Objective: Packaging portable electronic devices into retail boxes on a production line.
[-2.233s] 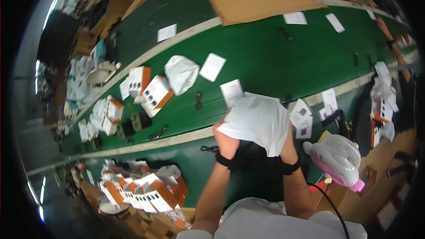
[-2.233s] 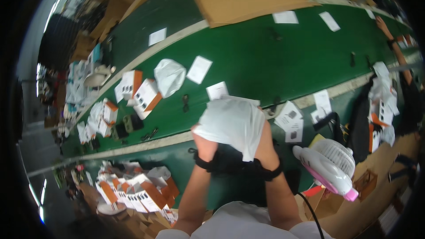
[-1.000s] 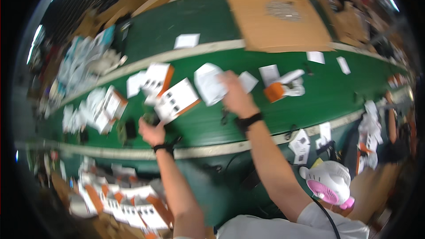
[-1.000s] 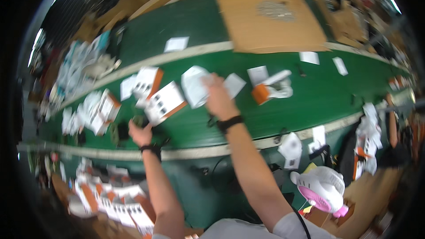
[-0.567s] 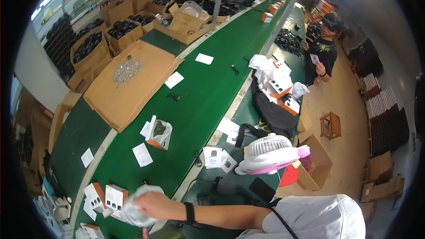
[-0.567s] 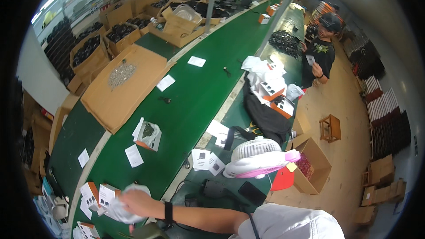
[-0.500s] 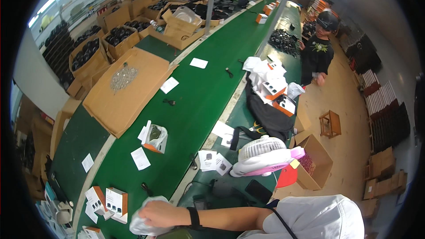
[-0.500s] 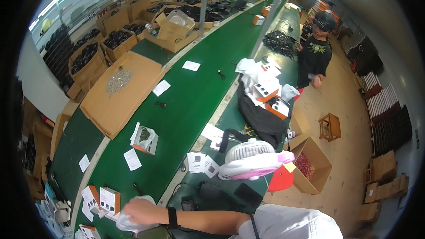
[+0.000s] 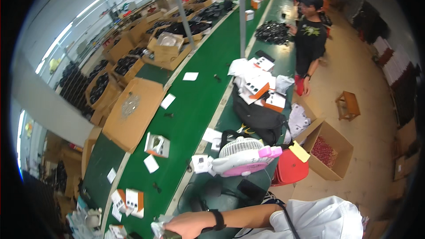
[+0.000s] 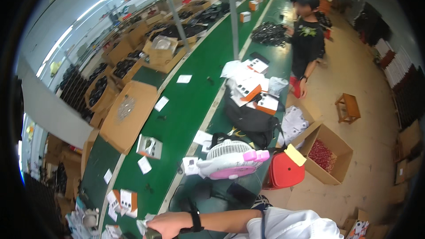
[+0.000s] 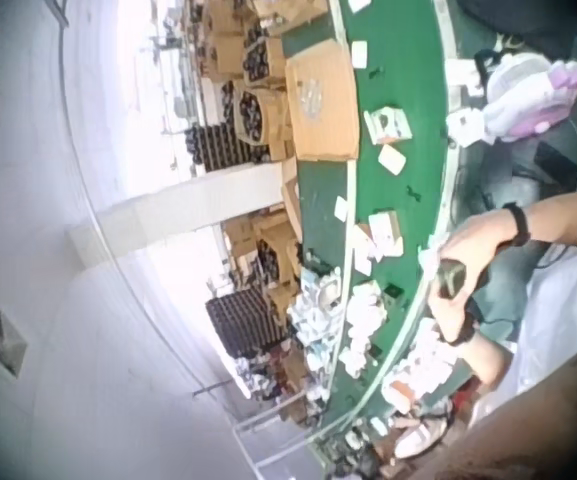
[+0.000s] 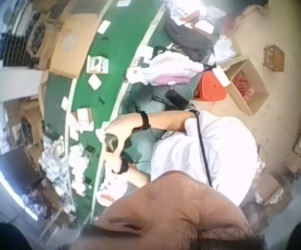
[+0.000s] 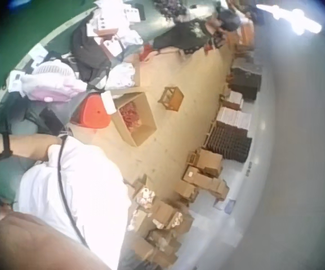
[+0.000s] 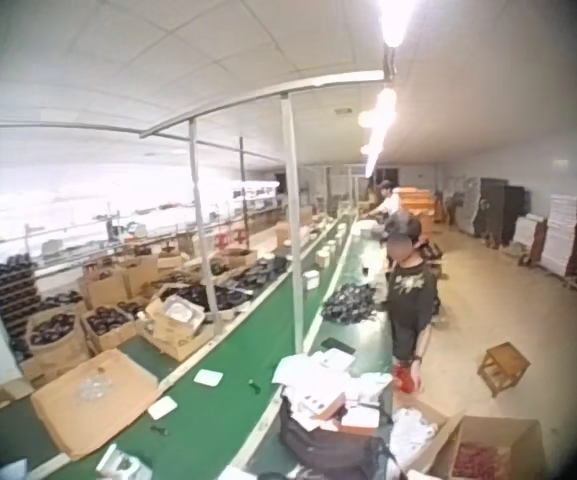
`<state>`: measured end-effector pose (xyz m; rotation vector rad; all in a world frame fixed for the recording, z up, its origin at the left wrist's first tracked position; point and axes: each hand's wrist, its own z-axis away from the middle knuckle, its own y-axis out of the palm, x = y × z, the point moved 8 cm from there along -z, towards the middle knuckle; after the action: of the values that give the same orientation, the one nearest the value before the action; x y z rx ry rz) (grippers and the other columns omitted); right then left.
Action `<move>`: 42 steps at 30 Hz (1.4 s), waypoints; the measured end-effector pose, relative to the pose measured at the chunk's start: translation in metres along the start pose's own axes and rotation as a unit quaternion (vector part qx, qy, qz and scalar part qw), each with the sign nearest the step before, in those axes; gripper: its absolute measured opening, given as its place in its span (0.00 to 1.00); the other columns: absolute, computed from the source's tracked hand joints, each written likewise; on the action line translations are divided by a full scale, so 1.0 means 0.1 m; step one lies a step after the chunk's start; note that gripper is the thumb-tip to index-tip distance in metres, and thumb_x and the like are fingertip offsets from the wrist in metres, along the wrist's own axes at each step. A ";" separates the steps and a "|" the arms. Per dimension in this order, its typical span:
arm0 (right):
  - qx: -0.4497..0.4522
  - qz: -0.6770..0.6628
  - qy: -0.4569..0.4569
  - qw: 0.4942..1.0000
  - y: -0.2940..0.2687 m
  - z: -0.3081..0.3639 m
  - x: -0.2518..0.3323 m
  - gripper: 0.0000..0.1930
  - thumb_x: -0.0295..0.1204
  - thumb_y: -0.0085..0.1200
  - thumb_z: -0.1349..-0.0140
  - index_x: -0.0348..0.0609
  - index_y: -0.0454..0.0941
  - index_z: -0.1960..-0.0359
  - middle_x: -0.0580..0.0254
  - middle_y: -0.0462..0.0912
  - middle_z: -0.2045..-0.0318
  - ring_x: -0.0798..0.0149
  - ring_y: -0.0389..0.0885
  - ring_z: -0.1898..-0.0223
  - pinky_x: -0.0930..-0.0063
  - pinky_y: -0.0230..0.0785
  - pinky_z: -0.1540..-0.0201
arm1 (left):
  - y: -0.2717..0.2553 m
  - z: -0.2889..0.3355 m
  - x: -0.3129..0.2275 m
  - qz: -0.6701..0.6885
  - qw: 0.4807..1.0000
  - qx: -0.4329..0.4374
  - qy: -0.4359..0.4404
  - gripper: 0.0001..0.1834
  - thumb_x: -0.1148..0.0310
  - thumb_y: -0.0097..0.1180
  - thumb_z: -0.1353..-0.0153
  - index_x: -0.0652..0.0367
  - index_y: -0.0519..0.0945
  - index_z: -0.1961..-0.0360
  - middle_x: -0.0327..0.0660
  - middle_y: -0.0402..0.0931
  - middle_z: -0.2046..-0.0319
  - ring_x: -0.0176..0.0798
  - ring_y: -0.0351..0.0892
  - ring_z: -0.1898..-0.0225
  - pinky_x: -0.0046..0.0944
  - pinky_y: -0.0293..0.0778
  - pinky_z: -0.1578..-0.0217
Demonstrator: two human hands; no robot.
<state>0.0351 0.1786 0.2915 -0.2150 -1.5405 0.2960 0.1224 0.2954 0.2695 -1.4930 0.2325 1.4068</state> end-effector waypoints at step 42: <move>-0.446 -0.439 -0.190 0.757 -0.17 1.09 -0.34 0.37 0.40 0.68 0.54 0.36 0.64 0.46 0.51 0.68 0.43 0.62 0.67 0.42 0.66 0.59 0.40 | 0.87 0.23 -0.88 0.464 0.880 -0.038 0.094 0.24 0.58 0.42 0.32 0.72 0.70 0.49 0.51 0.73 0.50 0.45 0.75 0.49 0.46 0.71 0.48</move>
<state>-0.0730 0.1464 0.2675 -0.1434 -1.9056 -1.2502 0.0186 0.2307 0.3015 -1.6575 1.1489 2.0073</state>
